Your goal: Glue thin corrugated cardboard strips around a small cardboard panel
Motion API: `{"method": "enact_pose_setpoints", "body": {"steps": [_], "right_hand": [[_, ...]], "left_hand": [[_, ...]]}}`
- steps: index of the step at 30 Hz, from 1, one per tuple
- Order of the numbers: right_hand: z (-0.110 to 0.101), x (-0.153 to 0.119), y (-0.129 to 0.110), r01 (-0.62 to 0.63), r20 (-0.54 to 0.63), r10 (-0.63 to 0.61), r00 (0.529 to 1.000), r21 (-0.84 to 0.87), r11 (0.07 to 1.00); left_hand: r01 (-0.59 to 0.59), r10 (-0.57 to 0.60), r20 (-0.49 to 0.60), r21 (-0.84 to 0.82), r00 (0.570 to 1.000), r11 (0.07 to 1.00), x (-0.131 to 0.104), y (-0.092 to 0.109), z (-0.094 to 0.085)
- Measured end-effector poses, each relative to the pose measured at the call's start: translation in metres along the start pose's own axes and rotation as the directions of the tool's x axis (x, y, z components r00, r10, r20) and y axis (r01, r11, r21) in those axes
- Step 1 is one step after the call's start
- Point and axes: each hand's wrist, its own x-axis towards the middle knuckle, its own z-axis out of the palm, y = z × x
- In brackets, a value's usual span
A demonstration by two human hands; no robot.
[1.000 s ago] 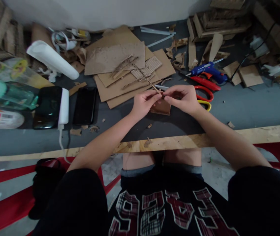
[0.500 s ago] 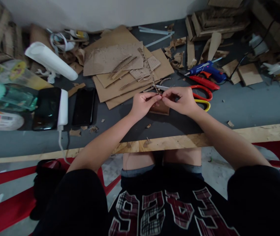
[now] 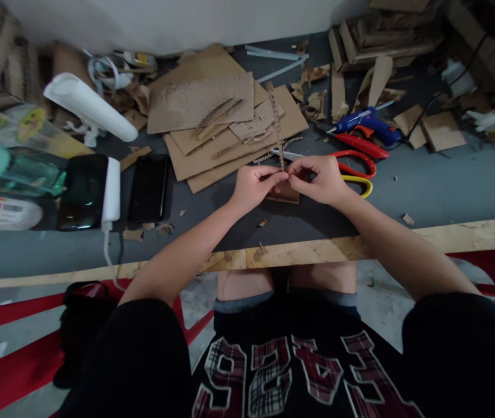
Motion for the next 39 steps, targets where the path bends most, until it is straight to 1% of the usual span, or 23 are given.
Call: {"method": "enact_pose_setpoints", "body": {"steps": [4, 8, 12, 15, 19, 23, 26, 30, 34, 37, 39], "right_hand": [[-0.0002, 0.0002, 0.0010, -0.038, 0.007, 0.038, 0.999, 0.047, 0.998], [0.0008, -0.0002, 0.0013, -0.029, -0.022, 0.030, 0.999, 0.058, 0.998], [0.0014, -0.0003, 0.0008, 0.009, -0.030, -0.009, 0.999, -0.002, 1.000], [0.0000, 0.0009, 0.0015, 0.025, -0.011, -0.026, 1.000, -0.071, 0.997], [-0.0030, 0.0034, 0.0050, 0.056, 0.041, -0.051, 0.998, -0.138, 0.989], [-0.0037, 0.0039, 0.0069, 0.091, 0.045, -0.085, 0.995, -0.145, 0.985], [-0.0031, 0.0032, 0.0062, 0.106, 0.057, -0.098, 0.994, -0.144, 0.984], [-0.0024, 0.0029, 0.0053, 0.101, 0.076, -0.091, 0.993, -0.137, 0.985], [-0.0021, 0.0030, 0.0059, 0.118, 0.098, -0.105, 0.990, -0.136, 0.984], [-0.0020, 0.0032, 0.0065, 0.131, 0.118, -0.115, 0.986, -0.142, 0.981], [-0.0023, 0.0035, 0.0068, 0.148, 0.111, -0.134, 0.985, -0.132, 0.980]], "left_hand": [[-0.034, 0.034, -0.019, 0.018, 0.999, 0.999, 0.0007, -0.0013, 0.0006], [-0.043, 0.044, -0.038, 0.047, 0.998, 0.998, 0.0004, -0.0033, 0.0012], [-0.073, 0.075, -0.019, 0.079, 0.997, 0.994, -0.0009, -0.0035, 0.0012], [-0.111, 0.113, -0.003, 0.162, 0.994, 0.981, -0.0011, -0.0035, 0.0008], [-0.151, 0.159, -0.007, 0.271, 0.987, 0.951, -0.0011, -0.0042, 0.0010], [-0.214, 0.226, 0.009, 0.365, 0.974, 0.906, -0.0035, -0.0014, 0.0019], [-0.241, 0.247, 0.041, 0.424, 0.968, 0.873, -0.0054, 0.0026, 0.0017], [-0.275, 0.277, 0.067, 0.465, 0.959, 0.842, -0.0053, 0.0035, 0.0008], [-0.329, 0.331, 0.094, 0.522, 0.939, 0.787, -0.0033, -0.0002, -0.0004], [-0.370, 0.363, 0.118, 0.512, 0.924, 0.775, -0.0019, -0.0022, -0.0020], [-0.406, 0.397, 0.129, 0.489, 0.909, 0.772, -0.0018, -0.0025, -0.0027]]}}
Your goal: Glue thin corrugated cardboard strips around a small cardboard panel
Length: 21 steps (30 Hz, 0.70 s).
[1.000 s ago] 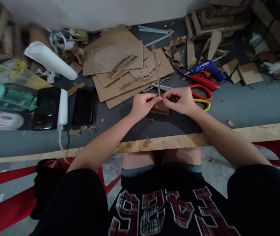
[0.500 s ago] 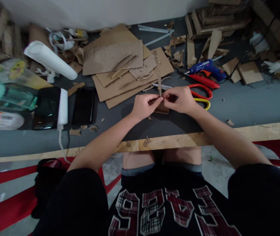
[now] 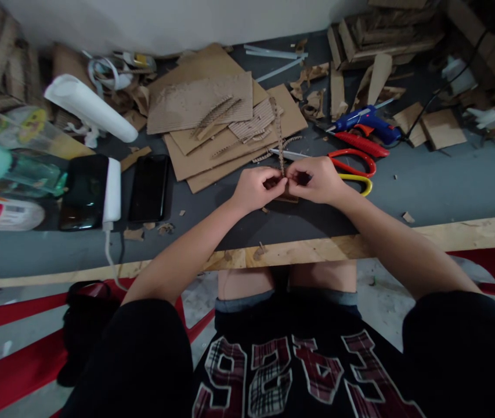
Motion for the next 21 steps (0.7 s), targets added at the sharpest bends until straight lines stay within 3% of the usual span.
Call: {"method": "enact_pose_setpoints", "body": {"steps": [3, 7, 10, 17, 21], "right_hand": [[-0.001, 0.000, 0.001, 0.016, -0.050, -0.015, 0.999, 0.019, 1.000], [-0.004, -0.001, 0.001, -0.051, -0.134, 0.056, 0.989, 0.042, 0.998], [-0.004, -0.002, -0.001, -0.055, -0.220, 0.066, 0.973, 0.053, 0.997], [0.002, -0.003, 0.003, 0.187, -0.199, -0.219, 0.955, -0.168, 0.968], [0.007, -0.005, 0.006, 0.236, -0.211, -0.277, 0.937, -0.198, 0.951]], "left_hand": [[0.002, -0.002, 0.003, -0.074, 1.000, 0.997, -0.001, 0.002, 0.000], [0.211, -0.195, 0.081, -0.341, 0.977, 0.916, -0.001, 0.005, 0.001], [0.309, -0.306, 0.082, -0.462, 0.948, 0.831, 0.001, 0.003, 0.001], [0.381, -0.394, 0.104, -0.557, 0.913, 0.738, 0.004, -0.004, 0.001], [0.385, -0.402, 0.102, -0.569, 0.910, 0.727, 0.003, -0.004, 0.001]]}}
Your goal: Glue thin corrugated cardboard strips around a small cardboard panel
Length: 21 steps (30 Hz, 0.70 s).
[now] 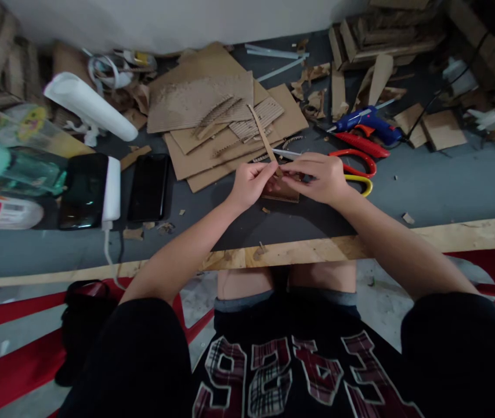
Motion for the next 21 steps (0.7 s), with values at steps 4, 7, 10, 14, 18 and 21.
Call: {"method": "enact_pose_setpoints", "body": {"steps": [4, 7, 10, 14, 18, 21], "right_hand": [[0.0001, -0.0008, -0.0019, 0.018, -0.017, -0.018, 1.000, -0.028, 0.999], [-0.0003, -0.0001, -0.0039, 0.025, -0.014, -0.025, 1.000, -0.035, 0.999], [-0.0009, 0.0015, -0.0056, 0.029, -0.046, -0.029, 0.999, -0.005, 1.000], [-0.0014, 0.0038, -0.0072, 0.010, -0.086, -0.009, 0.996, 0.014, 1.000], [-0.0012, 0.0047, -0.0079, -0.011, -0.097, 0.012, 0.995, 0.016, 1.000], [-0.0023, 0.0050, -0.0080, -0.025, -0.087, 0.027, 0.996, 0.017, 1.000]], "left_hand": [[-0.008, 0.008, -0.013, 0.032, 1.000, 0.999, 0.0000, 0.0025, 0.0002], [-0.015, 0.016, -0.009, 0.035, 1.000, 0.999, 0.0003, 0.0034, -0.0001], [-0.010, 0.010, 0.023, -0.010, 1.000, 1.000, 0.0004, 0.0029, -0.0007], [-0.018, 0.022, 0.041, -0.103, 0.999, 0.995, 0.0009, 0.0012, -0.0010], [-0.012, 0.018, 0.046, -0.124, 0.999, 0.992, 0.0022, -0.0009, -0.0008], [-0.005, 0.009, 0.035, -0.097, 0.999, 0.995, 0.0028, -0.0015, -0.0004]]}}
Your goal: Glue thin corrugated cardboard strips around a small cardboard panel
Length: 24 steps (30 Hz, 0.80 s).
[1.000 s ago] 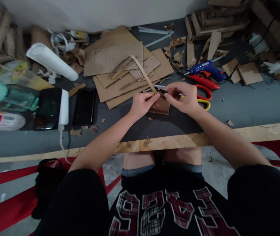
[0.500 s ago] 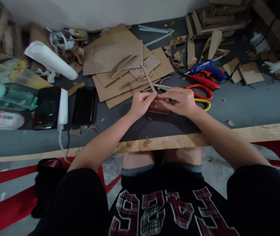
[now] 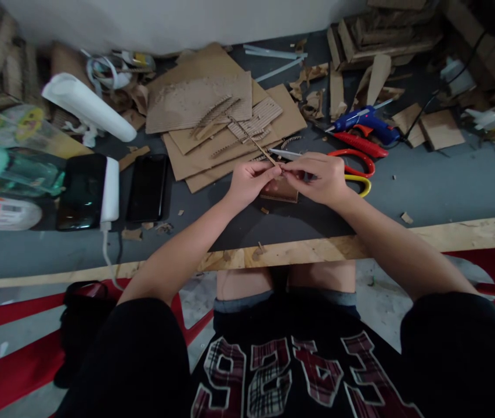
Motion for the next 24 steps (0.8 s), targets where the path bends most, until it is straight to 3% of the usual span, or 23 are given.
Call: {"method": "enact_pose_setpoints", "body": {"steps": [9, 13, 14, 16, 19, 24], "right_hand": [[-0.006, 0.003, 0.002, -0.029, 0.072, 0.027, 0.997, 0.028, 0.999], [-0.007, 0.001, 0.001, -0.150, 0.125, 0.130, 0.984, 0.168, 0.974], [-0.007, 0.001, 0.001, -0.232, 0.154, 0.196, 0.969, 0.273, 0.934], [-0.007, 0.000, 0.004, -0.419, 0.251, 0.337, 0.907, 0.492, 0.763], [-0.007, 0.003, 0.010, -0.589, 0.391, 0.448, 0.804, 0.628, 0.509], [-0.015, 0.011, 0.014, -0.686, 0.523, 0.446, 0.726, 0.595, 0.419]], "left_hand": [[-0.012, 0.011, 0.008, 0.086, 1.000, 0.996, -0.002, 0.004, 0.001], [-0.064, 0.066, -0.007, 0.137, 0.998, 0.989, -0.002, 0.002, 0.001], [-0.064, 0.067, -0.019, 0.134, 0.998, 0.989, -0.001, 0.001, 0.001], [-0.049, 0.056, -0.068, 0.096, 0.996, 0.994, 0.000, 0.000, 0.001], [-0.041, 0.040, -0.176, 0.002, 0.984, 0.999, 0.003, -0.002, 0.002], [-0.046, 0.038, -0.234, -0.028, 0.972, 0.999, 0.005, -0.002, 0.001]]}}
